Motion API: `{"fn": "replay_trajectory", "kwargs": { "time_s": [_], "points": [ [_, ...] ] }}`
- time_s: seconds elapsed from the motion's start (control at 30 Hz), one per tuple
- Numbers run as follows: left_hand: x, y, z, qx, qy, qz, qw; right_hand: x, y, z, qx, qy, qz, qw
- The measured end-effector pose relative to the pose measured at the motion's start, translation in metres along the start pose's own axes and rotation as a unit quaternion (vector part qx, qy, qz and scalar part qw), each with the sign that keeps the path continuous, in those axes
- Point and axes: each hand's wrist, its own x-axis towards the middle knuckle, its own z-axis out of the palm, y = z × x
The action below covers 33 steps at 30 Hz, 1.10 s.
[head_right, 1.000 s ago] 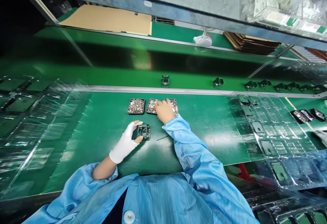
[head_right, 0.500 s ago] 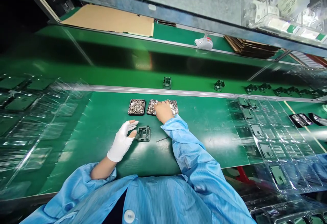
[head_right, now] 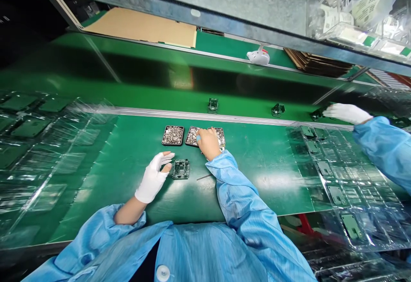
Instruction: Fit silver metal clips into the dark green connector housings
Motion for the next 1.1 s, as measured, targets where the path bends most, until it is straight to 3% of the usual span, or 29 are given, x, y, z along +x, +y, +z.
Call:
{"fn": "replay_trajectory", "kwargs": {
  "time_s": [0.53,0.83,0.9,0.97,1.03,1.1],
  "points": [
    [0.000,0.000,0.000,0.010,0.003,0.001,1.000,-0.004,0.008,0.002,0.108,0.041,0.008,0.993],
    [0.001,0.001,-0.002,0.019,0.025,0.022,0.999,-0.014,0.000,-0.006,0.250,0.082,0.035,0.964],
    [0.001,0.008,-0.006,0.055,0.048,0.059,0.996,-0.025,-0.011,-0.010,0.347,0.063,0.032,0.935],
    [0.000,0.019,-0.010,0.108,0.067,0.112,0.986,-0.041,-0.026,-0.014,0.475,0.030,0.018,0.879],
    [-0.002,0.031,-0.012,0.148,0.051,0.166,0.973,-0.058,-0.043,-0.016,0.566,-0.001,0.000,0.824],
    [-0.004,0.042,-0.012,0.162,0.013,0.209,0.964,-0.072,-0.056,-0.016,0.596,-0.024,-0.016,0.803]
  ]
}}
